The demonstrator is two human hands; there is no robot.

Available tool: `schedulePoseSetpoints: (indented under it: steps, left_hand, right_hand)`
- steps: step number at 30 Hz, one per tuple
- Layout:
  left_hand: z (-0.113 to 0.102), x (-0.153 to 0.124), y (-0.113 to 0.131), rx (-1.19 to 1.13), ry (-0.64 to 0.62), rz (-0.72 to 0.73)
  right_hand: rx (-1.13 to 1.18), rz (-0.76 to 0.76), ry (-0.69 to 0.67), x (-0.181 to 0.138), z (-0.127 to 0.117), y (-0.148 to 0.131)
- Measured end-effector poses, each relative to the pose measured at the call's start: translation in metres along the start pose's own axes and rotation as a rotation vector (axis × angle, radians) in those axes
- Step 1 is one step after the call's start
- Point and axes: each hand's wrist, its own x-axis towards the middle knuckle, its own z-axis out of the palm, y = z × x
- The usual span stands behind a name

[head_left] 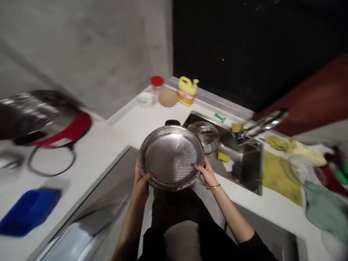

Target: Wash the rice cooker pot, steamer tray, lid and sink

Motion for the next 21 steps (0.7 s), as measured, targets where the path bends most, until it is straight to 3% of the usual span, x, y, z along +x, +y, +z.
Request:
schedulePoseSetpoints:
  steps: [4, 8, 11, 16, 19, 21]
  left_hand:
    - [0.074, -0.017, -0.043, 0.008, -0.031, -0.213]
    - [0.118, -0.030, -0.068, 0.053, -0.039, -0.269]
    - [0.144, -0.035, -0.080, 0.088, -0.085, -0.266]
    - [0.186, -0.039, -0.094, 0.159, -0.163, -0.172]
    - [0.206, -0.047, -0.100, 0.193, -0.160, -0.164]
    - [0.215, -0.056, -0.104, 0.206, -0.145, -0.171]
  right_hand:
    - [-0.158, 0.148, 0.146, 0.026, -0.115, 0.028]
    - [-0.744, -0.055, 0.485, 0.085, -0.213, 0.029]
    - [-1.213, -0.142, 0.536, 0.144, -0.270, 0.012]
    - [-1.582, 0.023, 0.373, 0.210, -0.324, -0.002]
    - [-1.516, 0.053, 0.309, 0.212, -0.337, 0.010]
    - [-1.362, 0.003, 0.420, 0.198, -0.342, 0.029]
